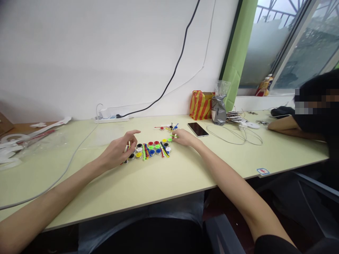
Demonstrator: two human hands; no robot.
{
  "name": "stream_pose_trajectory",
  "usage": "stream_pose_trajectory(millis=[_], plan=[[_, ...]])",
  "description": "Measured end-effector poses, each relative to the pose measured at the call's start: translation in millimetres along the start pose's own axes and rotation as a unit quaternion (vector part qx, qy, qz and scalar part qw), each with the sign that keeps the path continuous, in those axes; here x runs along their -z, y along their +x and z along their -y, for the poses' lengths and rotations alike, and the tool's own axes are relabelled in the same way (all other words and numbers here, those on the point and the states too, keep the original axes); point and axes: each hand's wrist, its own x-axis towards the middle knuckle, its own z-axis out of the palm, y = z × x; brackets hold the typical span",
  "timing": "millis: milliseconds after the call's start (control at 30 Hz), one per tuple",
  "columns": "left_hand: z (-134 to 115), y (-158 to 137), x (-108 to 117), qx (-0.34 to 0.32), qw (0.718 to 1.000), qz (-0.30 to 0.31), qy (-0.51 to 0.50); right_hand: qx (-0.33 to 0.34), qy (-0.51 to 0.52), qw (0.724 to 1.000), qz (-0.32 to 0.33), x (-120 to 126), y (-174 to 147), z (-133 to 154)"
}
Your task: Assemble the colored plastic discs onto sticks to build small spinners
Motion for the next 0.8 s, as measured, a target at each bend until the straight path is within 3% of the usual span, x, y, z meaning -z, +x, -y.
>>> stream_pose_trajectory(millis=[167, 467, 800], plan=[[-1, 0, 0, 0.001, 1.000, 0.000, 0.000, -0.025, -0.013, 1.000, -0.002, 4, -2, -4], [1, 0, -1, -0.003, 1.000, 0.006, -0.002, -0.152, 0.149, 0.975, 0.067, 13, -10, 6], [0, 0, -1, -0.003, 1.000, 0.005, 0.001, -0.099, 0.098, 0.983, 0.122, 24, -12, 2]])
